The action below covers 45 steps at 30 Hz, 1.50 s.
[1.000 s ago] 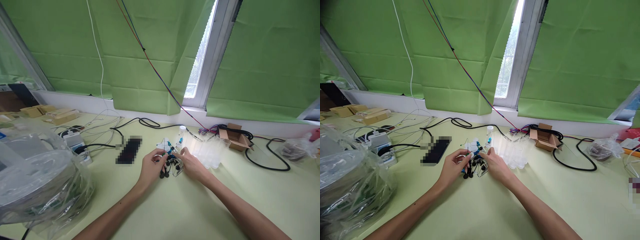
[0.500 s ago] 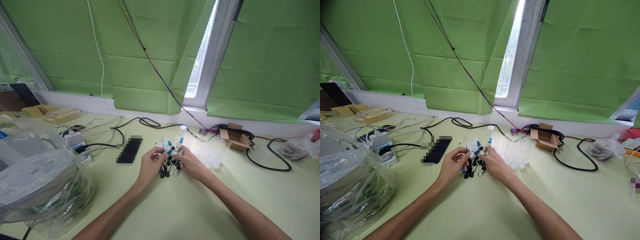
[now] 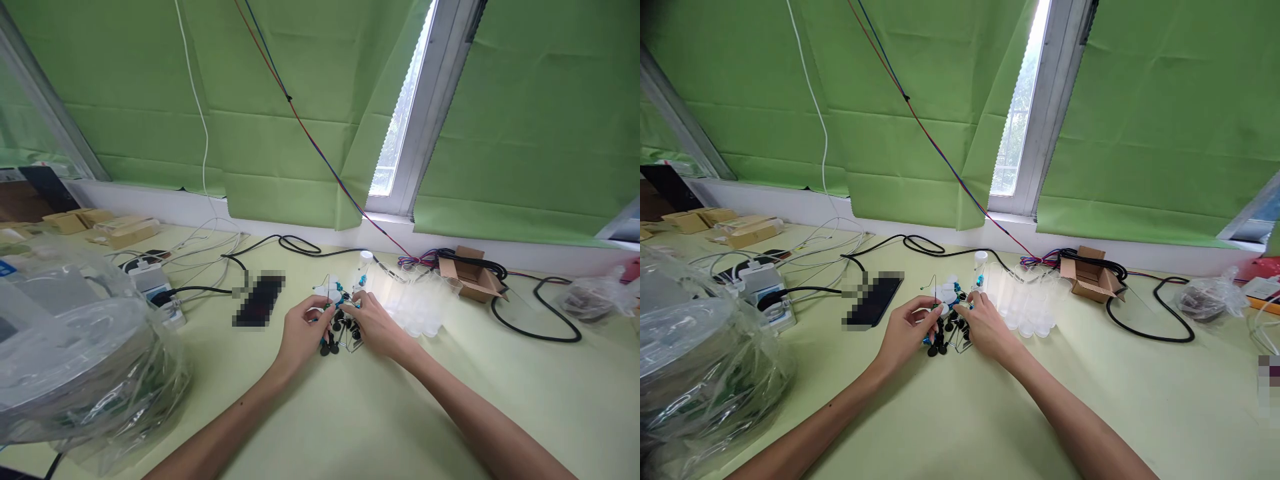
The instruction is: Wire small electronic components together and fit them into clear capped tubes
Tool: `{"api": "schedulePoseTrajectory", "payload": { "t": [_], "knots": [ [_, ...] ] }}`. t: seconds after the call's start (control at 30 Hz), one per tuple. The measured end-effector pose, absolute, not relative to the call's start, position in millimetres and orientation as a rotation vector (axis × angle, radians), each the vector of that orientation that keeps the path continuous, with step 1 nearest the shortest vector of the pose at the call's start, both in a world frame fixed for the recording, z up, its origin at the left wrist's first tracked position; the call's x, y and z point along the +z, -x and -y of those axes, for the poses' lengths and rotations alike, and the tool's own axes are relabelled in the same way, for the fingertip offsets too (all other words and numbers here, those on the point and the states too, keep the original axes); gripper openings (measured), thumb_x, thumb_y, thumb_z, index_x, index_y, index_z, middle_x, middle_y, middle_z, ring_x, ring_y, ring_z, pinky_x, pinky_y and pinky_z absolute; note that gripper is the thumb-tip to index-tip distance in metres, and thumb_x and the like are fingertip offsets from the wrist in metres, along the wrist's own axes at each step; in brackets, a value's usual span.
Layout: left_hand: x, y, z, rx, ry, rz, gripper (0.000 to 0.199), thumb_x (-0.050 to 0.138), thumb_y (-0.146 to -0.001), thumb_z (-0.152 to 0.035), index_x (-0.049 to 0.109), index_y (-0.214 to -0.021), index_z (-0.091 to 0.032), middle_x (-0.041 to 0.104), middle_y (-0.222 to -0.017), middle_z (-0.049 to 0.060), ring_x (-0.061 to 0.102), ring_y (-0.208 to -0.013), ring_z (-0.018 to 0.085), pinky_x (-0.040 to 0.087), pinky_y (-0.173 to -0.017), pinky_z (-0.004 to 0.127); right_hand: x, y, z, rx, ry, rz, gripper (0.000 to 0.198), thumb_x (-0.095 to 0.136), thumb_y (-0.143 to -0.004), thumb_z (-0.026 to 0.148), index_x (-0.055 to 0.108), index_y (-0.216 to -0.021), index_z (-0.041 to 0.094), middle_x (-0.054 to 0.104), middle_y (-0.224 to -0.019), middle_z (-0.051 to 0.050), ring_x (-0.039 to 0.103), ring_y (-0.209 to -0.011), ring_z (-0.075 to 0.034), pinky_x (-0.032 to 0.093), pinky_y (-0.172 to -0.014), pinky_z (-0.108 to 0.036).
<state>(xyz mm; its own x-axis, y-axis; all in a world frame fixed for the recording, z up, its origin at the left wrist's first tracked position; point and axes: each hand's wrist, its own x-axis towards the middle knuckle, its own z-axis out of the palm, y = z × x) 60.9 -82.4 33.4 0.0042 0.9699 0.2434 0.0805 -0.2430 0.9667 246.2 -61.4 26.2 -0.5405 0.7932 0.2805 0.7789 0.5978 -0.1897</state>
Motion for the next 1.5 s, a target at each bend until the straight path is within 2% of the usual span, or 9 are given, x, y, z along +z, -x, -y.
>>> {"api": "schedulePoseTrajectory", "payload": {
  "t": [0.13, 0.27, 0.47, 0.63, 0.97, 1.2, 1.33, 1.5],
  "knots": [
    [31.0, -60.3, 81.5, 1.356, -1.455, -1.143, 0.03, 0.07, -0.077, -0.043, 0.064, -0.088, -0.016, 0.062, -0.075, 0.002, 0.056, -0.049, 0.011, 0.047, -0.043, 0.023, 21.9, -245.4, 57.8, 0.11, 1.308, 2.467, 0.062, 0.043, -0.076, -0.008, 0.056, -0.128, 0.023, 0.045, -0.119, -0.012, 0.046, -0.108, -0.023, 0.042, -0.093, -0.033],
    [29.1, -59.6, 80.3, 1.347, -1.463, -1.159, 0.029, 0.069, -0.078, -0.043, 0.064, -0.091, -0.017, 0.062, -0.072, 0.001, 0.056, -0.048, 0.011, 0.046, -0.043, 0.024, 18.7, -246.0, 54.7, 0.129, 1.325, 2.447, 0.065, 0.044, -0.078, -0.007, 0.052, -0.135, 0.023, 0.045, -0.12, -0.013, 0.045, -0.109, -0.024, 0.041, -0.094, -0.035],
    [27.2, -60.9, 81.2, 1.337, -1.453, -1.168, 0.031, 0.069, -0.077, -0.044, 0.065, -0.091, -0.016, 0.064, -0.077, 0.004, 0.057, -0.048, 0.012, 0.046, -0.043, 0.024, 13.3, -245.5, 50.1, 0.188, 1.323, 2.424, 0.064, 0.043, -0.079, -0.007, 0.056, -0.133, 0.025, 0.045, -0.118, -0.012, 0.045, -0.109, -0.024, 0.041, -0.094, -0.036],
    [27.4, -60.8, 82.2, 1.328, -1.46, -1.162, 0.031, 0.069, -0.077, -0.044, 0.065, -0.091, -0.016, 0.065, -0.079, 0.004, 0.058, -0.049, 0.012, 0.045, -0.043, 0.024, 12.4, -245.4, 47.9, 0.233, 1.324, 2.394, 0.056, 0.043, -0.085, -0.003, 0.057, -0.132, 0.025, 0.047, -0.116, -0.012, 0.045, -0.109, -0.024, 0.041, -0.094, -0.035],
    [30.7, -62.7, 84.9, 1.314, -1.42, -1.178, 0.032, 0.07, -0.075, -0.046, 0.066, -0.088, -0.017, 0.067, -0.073, 0.003, 0.057, -0.048, 0.014, 0.044, -0.043, 0.025, 21.5, -236.7, 45.6, 0.259, 1.348, 2.347, 0.033, 0.038, -0.099, 0.016, 0.067, -0.115, 0.02, 0.056, -0.103, -0.01, 0.05, -0.103, -0.021, 0.043, -0.089, -0.029],
    [26.7, -61.0, 83.2, 1.322, -1.467, -1.187, 0.029, 0.067, -0.078, -0.044, 0.066, -0.089, -0.017, 0.065, -0.069, 0.002, 0.056, -0.047, 0.013, 0.045, -0.045, 0.025, 31.5, -221.3, 36.3, 0.114, 1.457, 2.448, 0.031, 0.037, -0.1, 0.014, 0.067, -0.093, 0.015, 0.062, -0.089, -0.009, 0.055, -0.091, -0.019, 0.04, -0.074, -0.025],
    [25.7, -60.2, 82.9, 1.324, -1.465, -1.184, 0.028, 0.067, -0.078, -0.043, 0.066, -0.089, -0.017, 0.064, -0.066, 0.002, 0.056, -0.047, 0.013, 0.045, -0.045, 0.025, 35.5, -218.6, 30.2, 0.077, 1.519, 2.496, 0.027, 0.04, -0.098, 0.013, 0.066, -0.092, 0.016, 0.065, -0.084, -0.008, 0.059, -0.087, -0.02, 0.037, -0.066, -0.025],
    [25.5, -60.8, 83.4, 1.32, -1.466, -1.174, 0.029, 0.067, -0.078, -0.044, 0.066, -0.09, -0.017, 0.065, -0.065, 0.001, 0.055, -0.044, 0.013, 0.044, -0.044, 0.025, 40.3, -216.9, 28.3, 0.041, 1.616, 2.524, 0.025, 0.042, -0.098, 0.015, 0.066, -0.093, 0.015, 0.067, -0.088, -0.011, 0.063, -0.086, -0.021, 0.037, -0.064, -0.026]
  ]
}}
